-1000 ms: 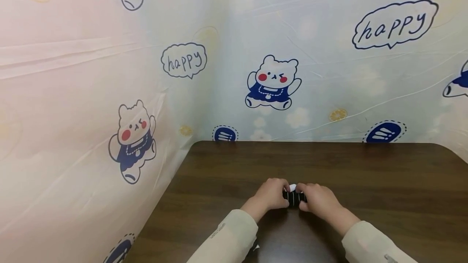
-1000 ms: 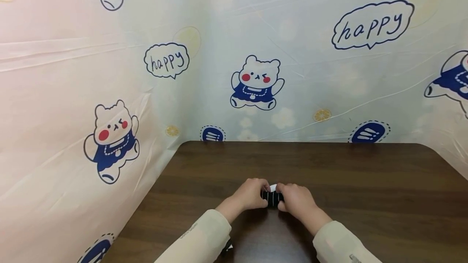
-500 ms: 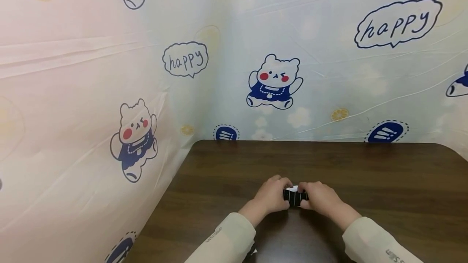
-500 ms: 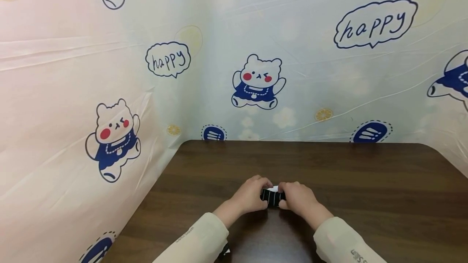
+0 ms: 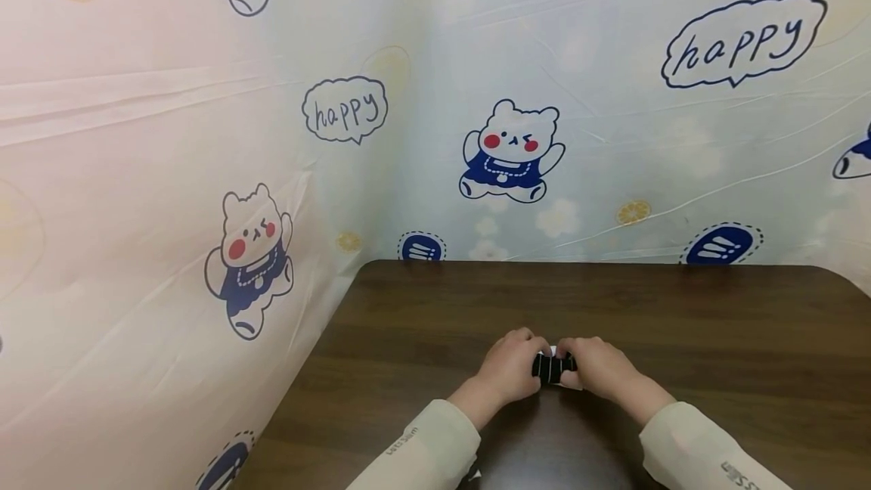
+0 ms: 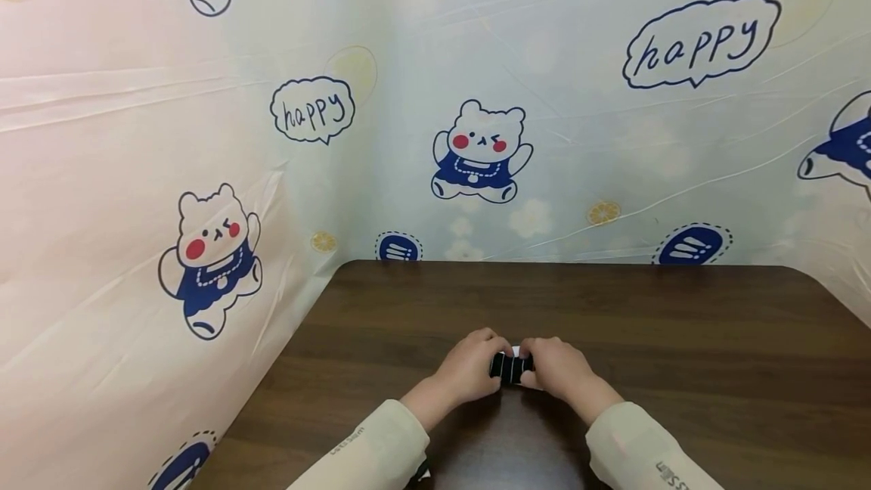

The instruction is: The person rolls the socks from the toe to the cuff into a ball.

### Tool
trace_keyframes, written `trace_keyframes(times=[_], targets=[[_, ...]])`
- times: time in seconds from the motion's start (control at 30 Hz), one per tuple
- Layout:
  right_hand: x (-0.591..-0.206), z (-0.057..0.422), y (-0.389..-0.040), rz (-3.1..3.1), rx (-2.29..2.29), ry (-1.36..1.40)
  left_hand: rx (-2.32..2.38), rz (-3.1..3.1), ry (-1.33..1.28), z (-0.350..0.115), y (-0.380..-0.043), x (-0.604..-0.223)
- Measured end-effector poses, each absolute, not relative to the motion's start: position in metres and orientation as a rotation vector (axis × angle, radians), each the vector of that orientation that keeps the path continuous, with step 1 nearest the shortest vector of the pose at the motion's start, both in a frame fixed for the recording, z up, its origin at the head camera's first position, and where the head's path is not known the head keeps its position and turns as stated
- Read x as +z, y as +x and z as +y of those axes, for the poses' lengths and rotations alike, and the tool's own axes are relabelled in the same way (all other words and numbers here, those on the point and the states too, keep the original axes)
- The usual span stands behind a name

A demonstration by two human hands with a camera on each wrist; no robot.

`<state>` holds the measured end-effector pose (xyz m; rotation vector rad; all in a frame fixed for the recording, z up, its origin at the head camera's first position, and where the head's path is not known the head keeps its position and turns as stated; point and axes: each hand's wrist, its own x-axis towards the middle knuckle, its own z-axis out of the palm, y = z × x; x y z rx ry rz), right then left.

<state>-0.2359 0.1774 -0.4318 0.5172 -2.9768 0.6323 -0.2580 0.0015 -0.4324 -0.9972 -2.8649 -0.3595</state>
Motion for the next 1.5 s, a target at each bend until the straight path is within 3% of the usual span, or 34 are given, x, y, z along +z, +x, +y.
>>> trace_keyframes(times=[0.73,1.5], targets=[[-0.436,0.186,-0.231,-2.811,0.545,0.502,-0.191,-2.885,-0.977,0.011,-0.267,-0.435],[-0.439,0.186,-0.227,-2.726,0.500,0.568,-0.377,-3.022,-0.958,0.012,-0.278,-0.421]])
